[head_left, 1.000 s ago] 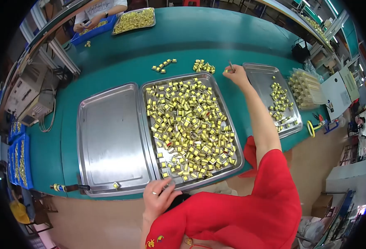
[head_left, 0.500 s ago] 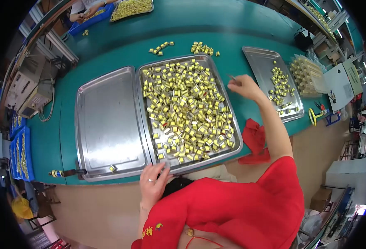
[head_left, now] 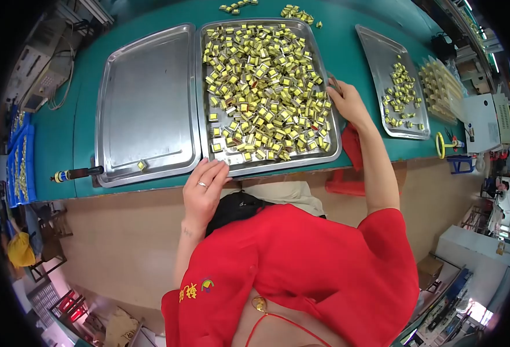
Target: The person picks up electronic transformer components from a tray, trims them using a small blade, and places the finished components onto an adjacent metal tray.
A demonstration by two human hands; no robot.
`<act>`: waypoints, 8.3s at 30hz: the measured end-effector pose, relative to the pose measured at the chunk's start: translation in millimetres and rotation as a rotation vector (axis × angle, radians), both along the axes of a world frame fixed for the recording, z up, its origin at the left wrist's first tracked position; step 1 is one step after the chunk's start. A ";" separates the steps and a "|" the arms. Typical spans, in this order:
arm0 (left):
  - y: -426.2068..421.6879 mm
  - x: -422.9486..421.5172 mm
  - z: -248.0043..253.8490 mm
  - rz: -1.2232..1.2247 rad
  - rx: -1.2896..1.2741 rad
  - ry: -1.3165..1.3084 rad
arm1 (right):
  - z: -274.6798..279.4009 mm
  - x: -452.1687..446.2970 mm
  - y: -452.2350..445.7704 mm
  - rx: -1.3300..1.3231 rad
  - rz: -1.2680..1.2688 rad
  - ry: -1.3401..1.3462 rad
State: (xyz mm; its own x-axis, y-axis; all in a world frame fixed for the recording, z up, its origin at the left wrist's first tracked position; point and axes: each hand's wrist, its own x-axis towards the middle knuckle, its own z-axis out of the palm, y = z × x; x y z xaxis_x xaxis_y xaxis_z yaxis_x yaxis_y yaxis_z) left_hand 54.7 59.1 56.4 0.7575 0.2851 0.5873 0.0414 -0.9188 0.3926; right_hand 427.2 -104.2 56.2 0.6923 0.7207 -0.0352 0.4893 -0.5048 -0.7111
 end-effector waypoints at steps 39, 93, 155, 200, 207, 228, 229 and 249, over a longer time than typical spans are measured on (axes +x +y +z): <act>-11.3 64.7 45.3 -0.235 -1.350 -0.164 | 55.4 -166.9 31.8 0.545 0.210 0.747; -5.1 44.8 28.0 -0.273 -1.315 -0.298 | 71.1 -192.1 37.2 0.265 0.406 -0.506; -8.6 45.7 25.7 -0.303 -1.402 -0.256 | 61.0 -195.3 28.0 0.436 0.134 0.392; -11.1 52.8 35.3 -0.048 -0.996 -0.192 | 55.8 -194.0 40.2 0.524 0.209 0.793; -11.8 54.4 37.7 -0.107 -1.343 -0.228 | 54.6 -192.1 39.8 0.579 0.133 0.777; 3.0 44.7 19.6 -0.561 -2.310 -0.484 | 51.0 -142.7 52.7 0.183 0.242 -0.271; 2.9 44.8 20.6 -0.560 -2.300 -0.477 | 53.1 -143.8 52.0 0.206 0.229 -0.245; -8.4 58.3 27.6 -0.339 -1.966 -0.309 | 54.5 -186.1 48.7 0.602 0.221 0.379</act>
State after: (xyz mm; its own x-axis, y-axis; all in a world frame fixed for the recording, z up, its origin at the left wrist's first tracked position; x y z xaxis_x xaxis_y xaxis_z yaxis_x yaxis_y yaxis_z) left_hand 113.0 50.8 83.9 0.8621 0.4706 -0.1880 -0.2596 0.7286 0.6338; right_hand 241.1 -55.6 110.8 0.5477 0.8119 0.2023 0.2005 0.1073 -0.9738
